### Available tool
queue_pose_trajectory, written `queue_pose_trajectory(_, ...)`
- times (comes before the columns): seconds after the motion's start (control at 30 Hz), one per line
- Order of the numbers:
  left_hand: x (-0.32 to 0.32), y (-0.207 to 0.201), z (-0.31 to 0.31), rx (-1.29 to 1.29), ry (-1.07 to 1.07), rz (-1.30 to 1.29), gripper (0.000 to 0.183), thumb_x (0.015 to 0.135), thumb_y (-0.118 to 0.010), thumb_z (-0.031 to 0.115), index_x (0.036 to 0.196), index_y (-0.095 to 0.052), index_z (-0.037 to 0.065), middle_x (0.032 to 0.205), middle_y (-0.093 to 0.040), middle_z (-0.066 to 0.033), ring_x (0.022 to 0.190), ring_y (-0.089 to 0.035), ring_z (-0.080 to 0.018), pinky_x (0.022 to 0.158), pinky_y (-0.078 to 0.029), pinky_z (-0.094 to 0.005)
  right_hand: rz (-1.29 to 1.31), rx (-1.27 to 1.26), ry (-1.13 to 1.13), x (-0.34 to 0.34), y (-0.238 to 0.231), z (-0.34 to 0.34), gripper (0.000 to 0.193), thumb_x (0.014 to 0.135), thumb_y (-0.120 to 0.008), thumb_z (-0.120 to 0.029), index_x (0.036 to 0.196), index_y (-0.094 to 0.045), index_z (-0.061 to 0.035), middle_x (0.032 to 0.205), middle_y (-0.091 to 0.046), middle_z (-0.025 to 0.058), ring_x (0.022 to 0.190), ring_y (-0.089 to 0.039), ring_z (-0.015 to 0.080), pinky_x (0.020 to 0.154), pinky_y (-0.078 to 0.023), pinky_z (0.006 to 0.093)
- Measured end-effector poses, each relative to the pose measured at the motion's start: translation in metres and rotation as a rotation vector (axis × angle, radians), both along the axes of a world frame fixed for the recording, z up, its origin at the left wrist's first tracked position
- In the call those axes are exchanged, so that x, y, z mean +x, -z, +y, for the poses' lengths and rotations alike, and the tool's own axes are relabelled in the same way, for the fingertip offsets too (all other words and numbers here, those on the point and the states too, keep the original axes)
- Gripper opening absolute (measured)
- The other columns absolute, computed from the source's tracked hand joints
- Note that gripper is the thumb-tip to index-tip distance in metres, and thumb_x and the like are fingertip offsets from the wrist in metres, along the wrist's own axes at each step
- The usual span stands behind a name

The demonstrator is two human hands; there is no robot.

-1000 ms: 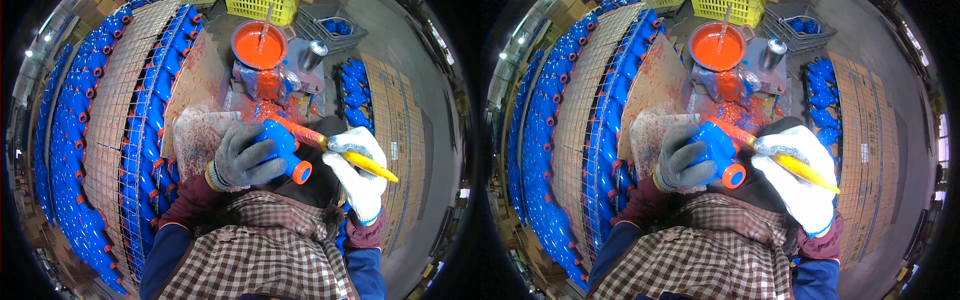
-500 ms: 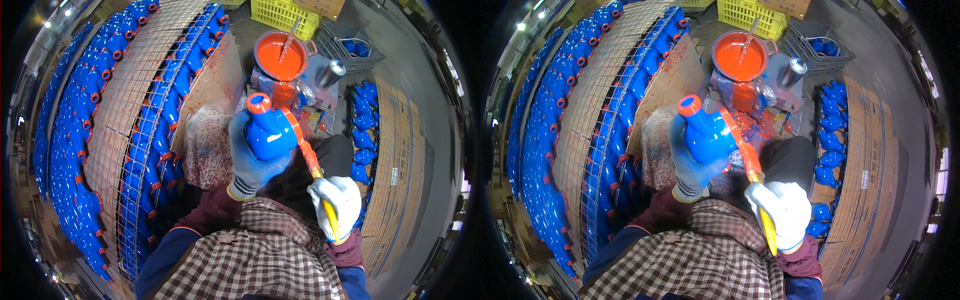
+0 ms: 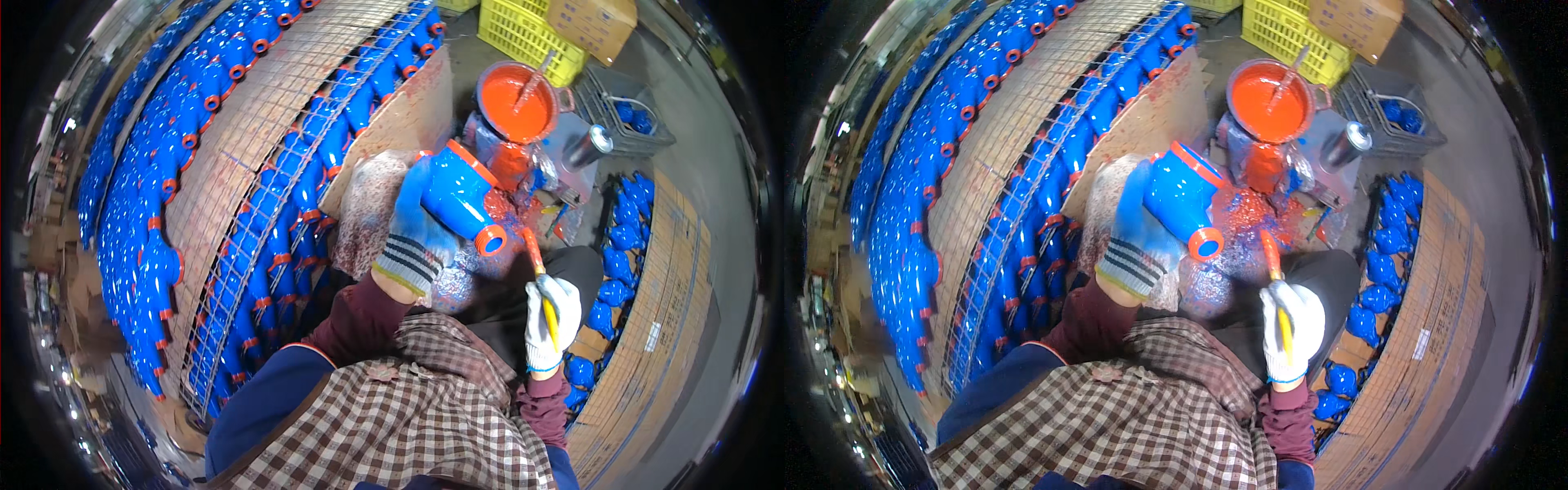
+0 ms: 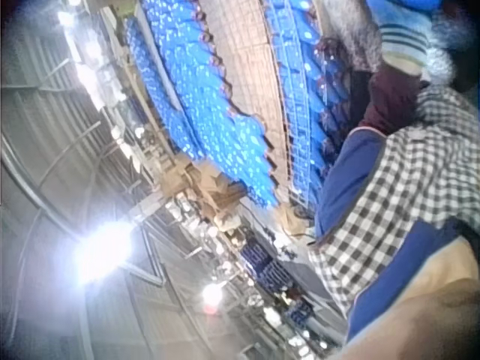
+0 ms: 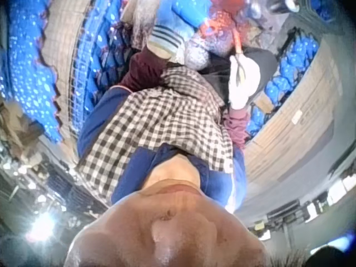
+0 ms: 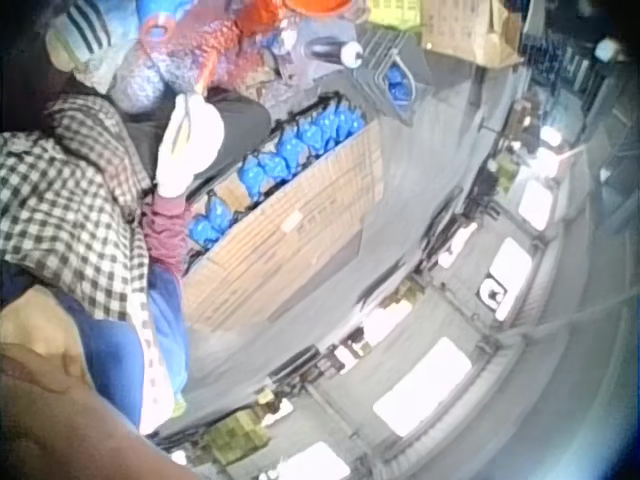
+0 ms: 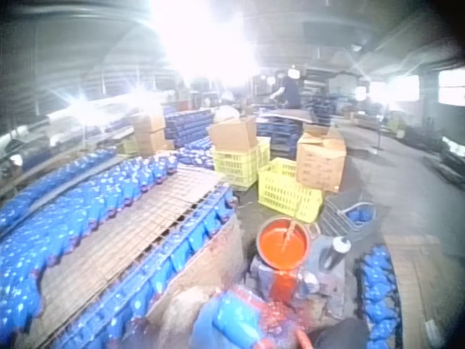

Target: Painting blue industrial housings with orange paint using a brush and spray can, including trimming parts with snips.

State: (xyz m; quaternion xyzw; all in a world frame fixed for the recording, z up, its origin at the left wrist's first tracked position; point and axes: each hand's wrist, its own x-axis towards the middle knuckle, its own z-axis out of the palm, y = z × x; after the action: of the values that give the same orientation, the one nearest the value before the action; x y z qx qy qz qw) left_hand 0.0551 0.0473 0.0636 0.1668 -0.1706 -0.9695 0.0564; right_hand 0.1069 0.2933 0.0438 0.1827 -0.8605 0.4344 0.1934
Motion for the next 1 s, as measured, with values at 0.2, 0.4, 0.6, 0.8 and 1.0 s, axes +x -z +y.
queue_pose_trajectory(0.2, 0.047, -0.035, -0.049, -0.243, -0.131, 0.21, 0.05, 0.091, -0.065, 0.033, 0.132, -0.053, 0.006, 0.12, -0.064, -0.0121, 0.109, -0.064, -0.0283, 0.099, -0.052, -0.0428, 0.141, -0.153, 0.068, 0.005, 0.012, 0.01, 0.018, 0.086, -0.075, -0.001, 0.102, -0.066, -0.0041, 0.096, -0.066, 0.0093, 0.089, -0.062, 0.0234, 0.084, -0.051, 0.0377)
queue_pose_trajectory(0.4, 0.095, -0.072, -0.112, -0.396, -0.364, 0.144, 0.042, 0.087, -0.066, 0.019, 0.124, -0.054, 0.004, 0.115, -0.062, -0.0111, 0.103, -0.064, -0.0245, 0.094, -0.054, -0.0404, 0.144, -0.419, -0.247, -0.002, -0.02, -0.025, 0.02, 0.08, -0.074, -0.003, 0.097, -0.064, -0.0032, 0.082, -0.064, 0.007, 0.07, -0.061, 0.0235, 0.067, -0.052, 0.036)
queue_pose_trajectory(0.6, 0.09, -0.069, -0.098, -0.384, -0.353, 0.011, 0.062, 0.091, -0.068, 0.033, 0.141, -0.045, 0.003, 0.131, -0.06, -0.0149, 0.117, -0.062, -0.0293, 0.101, -0.052, -0.0434, 0.278, -0.142, -1.064, -0.021, -0.1, -0.067, 0.041, 0.06, -0.069, -0.022, 0.099, -0.079, -0.023, 0.076, -0.058, 0.0011, 0.06, -0.053, 0.0191, 0.054, -0.04, 0.0334)
queue_pose_trajectory(0.8, 0.075, -0.06, -0.087, -0.264, -0.204, 0.126, 0.05, 0.09, -0.069, 0.03, 0.131, -0.055, 0.005, 0.118, -0.066, -0.0122, 0.108, -0.065, -0.0267, 0.098, -0.054, -0.043, 0.3, 0.008, -0.987, -0.013, -0.118, -0.081, 0.043, 0.062, -0.074, -0.019, 0.105, -0.079, -0.0247, 0.075, -0.059, 0.0015, 0.059, -0.053, 0.0195, 0.052, -0.04, 0.0332)
queue_pose_trajectory(1.0, 0.08, -0.059, -0.086, -0.306, -0.298, 0.089, 0.056, 0.089, -0.07, 0.033, 0.132, -0.052, 0.003, 0.118, -0.065, -0.0148, 0.105, -0.066, -0.0275, 0.091, -0.057, -0.0426, 0.233, -0.061, -0.798, -0.004, -0.11, -0.075, 0.036, 0.057, -0.078, -0.014, 0.092, -0.08, -0.0195, 0.075, -0.059, 0.0036, 0.066, -0.054, 0.0206, 0.057, -0.04, 0.0332)
